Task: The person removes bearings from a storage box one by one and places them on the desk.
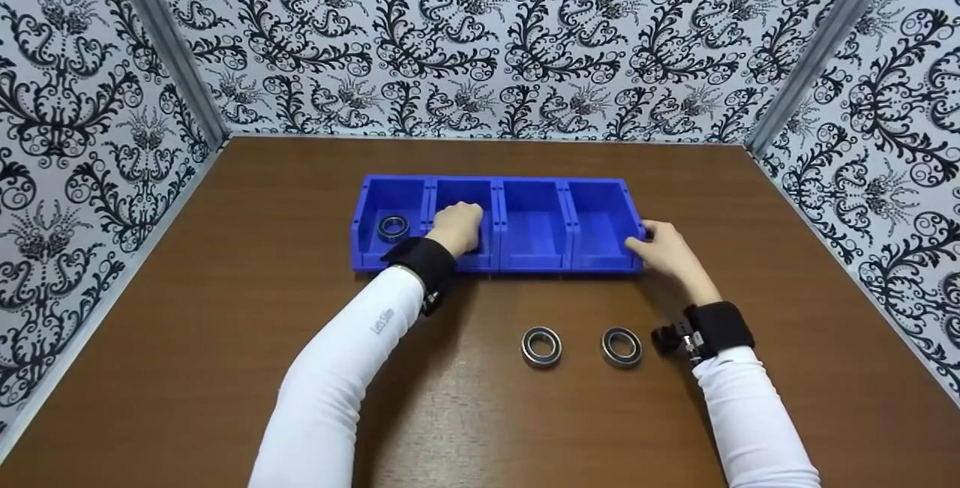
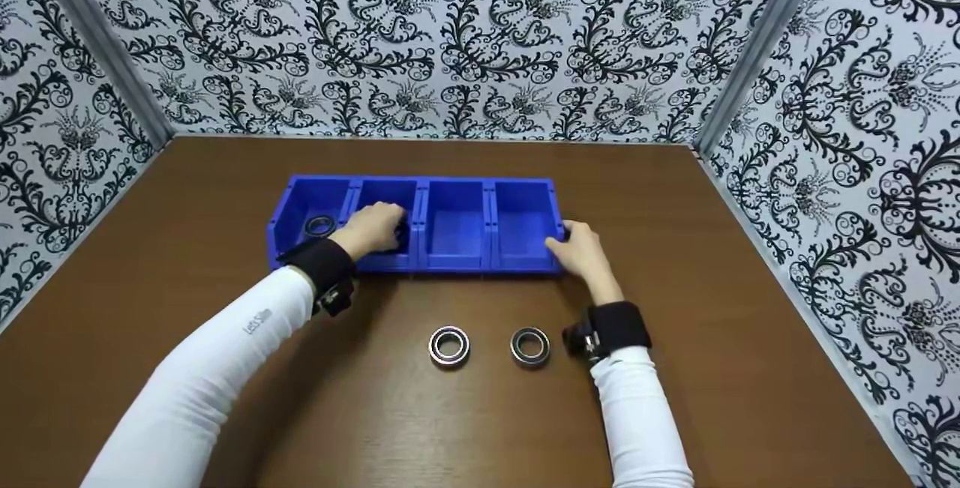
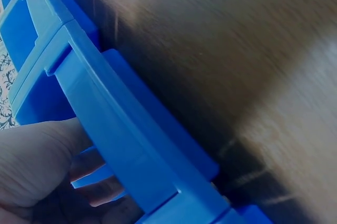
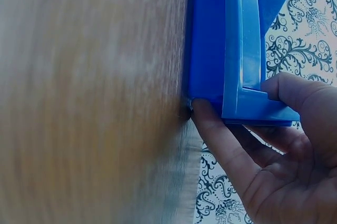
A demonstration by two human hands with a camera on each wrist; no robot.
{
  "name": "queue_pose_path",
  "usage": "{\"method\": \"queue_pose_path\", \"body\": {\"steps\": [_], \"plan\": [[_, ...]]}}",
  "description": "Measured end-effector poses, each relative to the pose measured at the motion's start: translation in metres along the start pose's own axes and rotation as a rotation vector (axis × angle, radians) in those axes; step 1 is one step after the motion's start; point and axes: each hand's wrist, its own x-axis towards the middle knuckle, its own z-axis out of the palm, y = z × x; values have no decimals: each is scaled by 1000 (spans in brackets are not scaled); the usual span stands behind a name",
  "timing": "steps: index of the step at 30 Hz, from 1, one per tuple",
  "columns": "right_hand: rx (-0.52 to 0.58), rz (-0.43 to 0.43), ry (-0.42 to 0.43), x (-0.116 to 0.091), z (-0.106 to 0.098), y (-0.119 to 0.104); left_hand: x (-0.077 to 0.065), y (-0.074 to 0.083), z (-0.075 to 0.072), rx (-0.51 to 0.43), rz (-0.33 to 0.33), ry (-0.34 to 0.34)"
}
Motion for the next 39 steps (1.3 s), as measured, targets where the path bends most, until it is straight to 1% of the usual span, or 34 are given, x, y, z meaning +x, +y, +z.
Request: {"method": "queue_pose_path", "body": {"steps": [10, 14, 17, 21, 24, 32, 39], "plan": [[-2, -3, 0, -1, 1, -2, 1, -2, -1, 1, 11, 18], [7, 2, 2, -1, 2, -2, 2, -4, -1, 7, 11, 5], [8, 8, -1, 0, 2, -1, 2, -4, -4, 10, 16, -5], [5, -1, -3, 0, 2, 0, -3, -2, -12, 0, 30, 10], [1, -10, -4, 1, 1, 0, -4, -2, -15, -3, 27, 8], [-17, -16, 11, 2, 2, 4, -5, 0, -21, -12, 30, -1], [-38, -24, 12, 1, 1, 1, -5, 1, -25, 6, 35, 0]]}}
